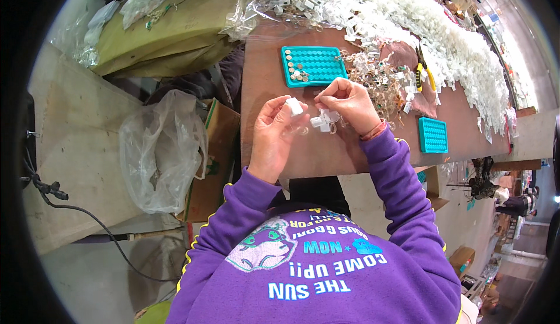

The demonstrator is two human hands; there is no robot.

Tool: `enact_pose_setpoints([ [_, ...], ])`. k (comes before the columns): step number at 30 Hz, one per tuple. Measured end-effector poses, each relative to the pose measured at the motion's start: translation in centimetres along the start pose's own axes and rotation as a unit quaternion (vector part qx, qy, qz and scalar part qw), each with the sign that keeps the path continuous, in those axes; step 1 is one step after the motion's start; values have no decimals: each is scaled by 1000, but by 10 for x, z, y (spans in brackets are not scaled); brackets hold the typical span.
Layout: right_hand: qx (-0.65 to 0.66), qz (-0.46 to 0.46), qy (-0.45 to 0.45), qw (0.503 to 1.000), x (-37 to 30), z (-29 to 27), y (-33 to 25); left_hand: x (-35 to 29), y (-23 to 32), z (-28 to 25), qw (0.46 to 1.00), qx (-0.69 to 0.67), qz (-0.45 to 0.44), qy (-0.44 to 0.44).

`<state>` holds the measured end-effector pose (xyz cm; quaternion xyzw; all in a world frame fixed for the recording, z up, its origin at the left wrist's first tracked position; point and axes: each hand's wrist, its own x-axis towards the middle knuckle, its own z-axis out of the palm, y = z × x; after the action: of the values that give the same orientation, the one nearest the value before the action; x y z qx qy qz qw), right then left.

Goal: The person repeatedly picks small white plastic housings and metal pins from a tray, inserts the pins into the housings, and places the assembled units on the table. The person handles the components one at a time and continues the cycle throughout the clip.

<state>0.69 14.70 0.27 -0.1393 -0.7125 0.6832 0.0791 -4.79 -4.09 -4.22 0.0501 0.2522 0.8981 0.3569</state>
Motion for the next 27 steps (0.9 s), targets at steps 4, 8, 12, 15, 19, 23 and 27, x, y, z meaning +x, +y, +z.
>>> enact_pose_setpoints([
  [4,-192,-37,57,979,-4,2,0,3,0,-1,999,-30,39,23],
  [8,-512,-241,34,824,-7,11,-1,4,-1,-5,998,-31,41,31],
  [12,-706,-225,-9,672,-5,30,-3,2,-3,-14,996,45,46,59],
  [15,-765,-156,-16,624,0,54,1,3,-2,-22,999,-3,27,18],
  [19,-746,-189,10,638,9,72,15,6,-1,-31,997,12,28,75],
  [23,-755,-186,38,627,17,73,35,11,-3,-36,998,-2,38,41],
  [27,-740,-206,70,636,23,70,47,15,-3,-42,999,-11,34,22],
])
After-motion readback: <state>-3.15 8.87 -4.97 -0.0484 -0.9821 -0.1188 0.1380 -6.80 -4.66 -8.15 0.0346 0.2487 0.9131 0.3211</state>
